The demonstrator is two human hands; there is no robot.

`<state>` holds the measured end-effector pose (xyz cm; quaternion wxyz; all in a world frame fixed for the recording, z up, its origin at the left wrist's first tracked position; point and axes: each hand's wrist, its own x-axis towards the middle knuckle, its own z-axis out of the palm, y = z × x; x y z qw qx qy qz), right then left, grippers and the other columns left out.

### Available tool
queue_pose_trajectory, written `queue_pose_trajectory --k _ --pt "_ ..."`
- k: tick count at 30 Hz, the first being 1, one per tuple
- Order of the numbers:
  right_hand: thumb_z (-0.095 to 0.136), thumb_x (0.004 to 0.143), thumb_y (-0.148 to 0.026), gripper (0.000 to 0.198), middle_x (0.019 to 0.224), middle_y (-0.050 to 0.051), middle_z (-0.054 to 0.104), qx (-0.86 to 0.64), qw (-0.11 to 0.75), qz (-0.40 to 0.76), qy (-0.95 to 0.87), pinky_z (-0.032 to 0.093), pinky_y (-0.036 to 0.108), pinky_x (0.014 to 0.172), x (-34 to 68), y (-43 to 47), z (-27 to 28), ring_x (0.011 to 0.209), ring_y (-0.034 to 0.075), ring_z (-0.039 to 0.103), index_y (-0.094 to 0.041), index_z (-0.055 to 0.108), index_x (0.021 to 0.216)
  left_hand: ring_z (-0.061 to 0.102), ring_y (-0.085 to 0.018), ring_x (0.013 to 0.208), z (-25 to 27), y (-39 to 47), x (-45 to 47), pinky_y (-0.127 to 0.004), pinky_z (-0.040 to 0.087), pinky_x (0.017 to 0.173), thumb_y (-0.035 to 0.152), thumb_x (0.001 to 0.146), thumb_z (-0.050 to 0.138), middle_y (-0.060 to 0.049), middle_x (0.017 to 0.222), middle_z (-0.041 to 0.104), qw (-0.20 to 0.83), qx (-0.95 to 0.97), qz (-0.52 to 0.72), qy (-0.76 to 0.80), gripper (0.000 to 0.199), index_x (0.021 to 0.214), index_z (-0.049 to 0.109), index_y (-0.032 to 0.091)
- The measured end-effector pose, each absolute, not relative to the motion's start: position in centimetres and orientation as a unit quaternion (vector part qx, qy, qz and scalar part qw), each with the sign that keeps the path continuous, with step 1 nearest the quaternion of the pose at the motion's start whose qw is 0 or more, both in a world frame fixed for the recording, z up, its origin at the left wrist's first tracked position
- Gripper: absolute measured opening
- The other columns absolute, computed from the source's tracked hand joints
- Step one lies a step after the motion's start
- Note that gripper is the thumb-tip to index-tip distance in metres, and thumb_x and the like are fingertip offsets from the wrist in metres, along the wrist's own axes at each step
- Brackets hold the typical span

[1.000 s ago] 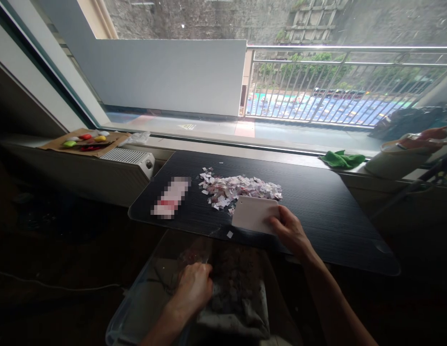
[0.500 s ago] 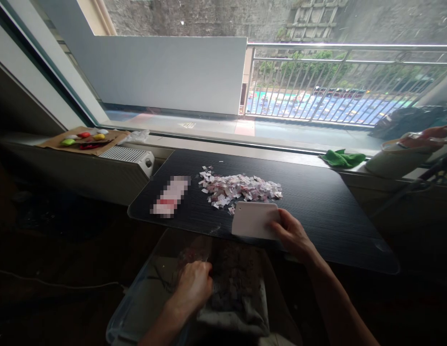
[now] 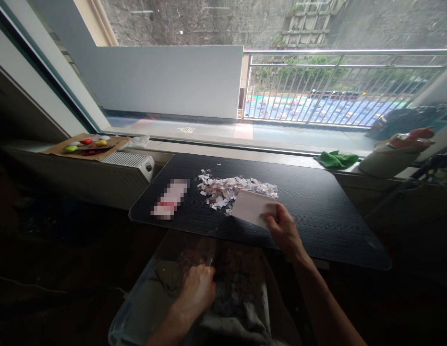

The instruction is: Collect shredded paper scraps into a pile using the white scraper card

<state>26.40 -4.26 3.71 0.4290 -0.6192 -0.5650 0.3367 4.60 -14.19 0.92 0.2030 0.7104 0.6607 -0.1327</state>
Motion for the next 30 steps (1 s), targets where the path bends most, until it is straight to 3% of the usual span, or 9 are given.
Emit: queue_pose_trajectory --k 8,14,30 --pt "0.049 0.071 -0.030 0.028 0.078 0.002 0.061 -0.641 0.432 0.327 -0.544 0.042 0.029 0.061 26.8 -4.1 4.2 0.067 0.017 0.054 -0.018 0.056 0.096 0.061 -0.023 0.084 0.7 -14.3 4.3 -0.033 0.045 0.073 0.010 0.073 0.040 -0.010 0.085 0.066 0.202 0.707 -0.136 0.664 0.028 0.081 0.066 0.017" --pt "0.052 0.070 -0.033 0.032 0.083 0.004 0.064 -0.600 0.434 0.407 -0.535 0.044 0.029 0.063 26.4 -4.5 3.7 0.073 0.019 0.057 -0.017 0.056 0.098 0.063 -0.023 0.082 1.4 -14.4 6.7 -0.032 0.047 0.071 0.011 0.074 0.040 -0.012 0.084 0.066 0.218 0.728 -0.137 0.636 0.028 0.083 0.066 0.016" --pt "0.050 0.071 -0.031 0.031 0.083 0.004 0.064 -0.598 0.436 0.390 -0.548 0.044 0.030 0.065 24.4 -4.1 3.4 0.073 0.019 0.057 -0.017 0.056 0.098 0.064 -0.025 0.082 1.2 -14.2 6.6 -0.033 0.048 0.070 0.010 0.071 0.042 -0.015 0.081 0.067 0.216 0.731 -0.139 0.632 0.029 0.083 0.068 0.013"
